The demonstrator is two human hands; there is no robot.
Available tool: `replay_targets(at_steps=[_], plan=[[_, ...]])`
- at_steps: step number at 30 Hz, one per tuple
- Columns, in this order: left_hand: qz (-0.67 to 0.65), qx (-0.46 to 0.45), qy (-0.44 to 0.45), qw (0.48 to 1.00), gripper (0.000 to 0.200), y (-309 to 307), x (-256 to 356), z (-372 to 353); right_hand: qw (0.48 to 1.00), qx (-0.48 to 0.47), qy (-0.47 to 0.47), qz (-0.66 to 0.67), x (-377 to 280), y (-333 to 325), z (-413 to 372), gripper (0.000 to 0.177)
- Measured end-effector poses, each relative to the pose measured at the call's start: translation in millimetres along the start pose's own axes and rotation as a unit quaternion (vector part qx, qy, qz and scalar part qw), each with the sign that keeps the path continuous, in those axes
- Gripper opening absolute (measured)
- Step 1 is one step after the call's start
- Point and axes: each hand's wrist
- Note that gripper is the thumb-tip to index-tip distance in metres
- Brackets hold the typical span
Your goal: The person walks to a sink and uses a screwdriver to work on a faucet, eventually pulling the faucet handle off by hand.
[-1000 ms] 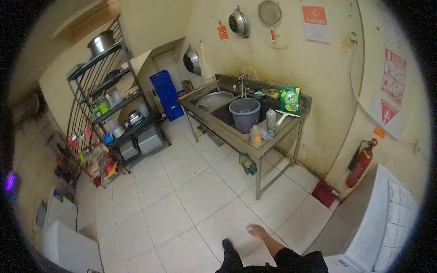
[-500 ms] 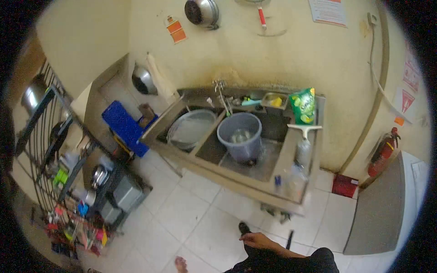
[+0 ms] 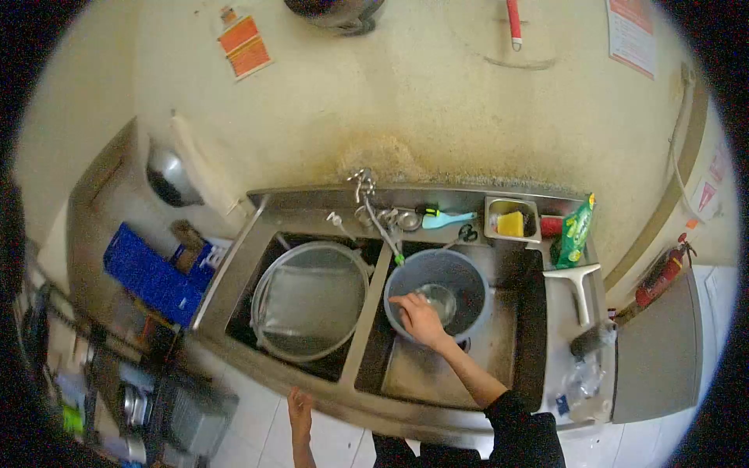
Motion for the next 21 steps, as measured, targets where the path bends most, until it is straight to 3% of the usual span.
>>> replay_targets(at_steps=[1, 3, 5, 8, 10, 12, 13, 17, 19, 20, 21], plan=[[0.001, -0.014, 0.005, 1.0, 0.06, 9.7, 16.4, 37.9, 1.0, 0.009, 0.007, -0.009, 18.8, 13.0, 17.7, 0.029], [0.058, -0.146, 0.141, 0.978, 0.064, 38.9, 54.3, 113.9, 0.995, 0.004, -0.015, -0.097, 55.0, 37.9, 47.1, 0.03], [0.077, -0.197, 0.228, 0.95, 0.067, 75.3, 114.7, 169.5, 0.999, 0.029, 0.023, -0.017, 69.0, 69.8, 56.0, 0.031], [0.151, -0.101, 0.432, 0.883, 0.074, 137.2, 222.5, 258.0, 1.0, 0.006, -0.012, 0.002, 75.9, 76.1, 83.6, 0.032], [0.183, 0.001, 0.515, 0.837, 0.081, 182.2, 293.6, 310.8, 0.993, 0.103, -0.01, -0.063, 92.6, 56.8, 119.5, 0.032], [0.211, 0.078, 0.553, 0.802, 0.089, 227.7, 348.3, 349.8, 0.982, 0.172, 0.057, -0.05, 118.6, 39.5, 169.4, 0.039], [0.225, 0.105, 0.562, 0.789, 0.093, 247.5, 367.6, 365.5, 0.984, 0.172, 0.036, -0.023, 136.8, 36.5, 197.8, 0.04], [0.322, 0.056, 0.475, 0.817, 0.091, 288.5, 398.4, 405.7, 0.989, 0.14, -0.039, 0.015, 184.8, 38.3, 299.0, 0.043], [0.188, 0.04, 0.489, 0.851, 0.09, 296.5, 393.3, 433.9, 0.989, 0.14, -0.048, 0.009, 208.4, 39.5, 325.5, 0.043], [0.089, 0.053, 0.544, 0.833, 0.079, 301.4, 391.8, 446.7, 0.989, 0.119, -0.089, 0.014, 214.8, 39.3, 333.7, 0.039], [0.093, 0.048, 0.546, 0.831, 0.079, 303.8, 388.7, 460.8, 0.986, 0.099, -0.13, 0.02, 220.8, 41.6, 340.2, 0.035]])
Point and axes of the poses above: each hand's wrist, its own z-axis towards the middle knuckle, its own y-axis out of the palm, x = y × z, and after that the axes turned 15 degrees about z, right-handed
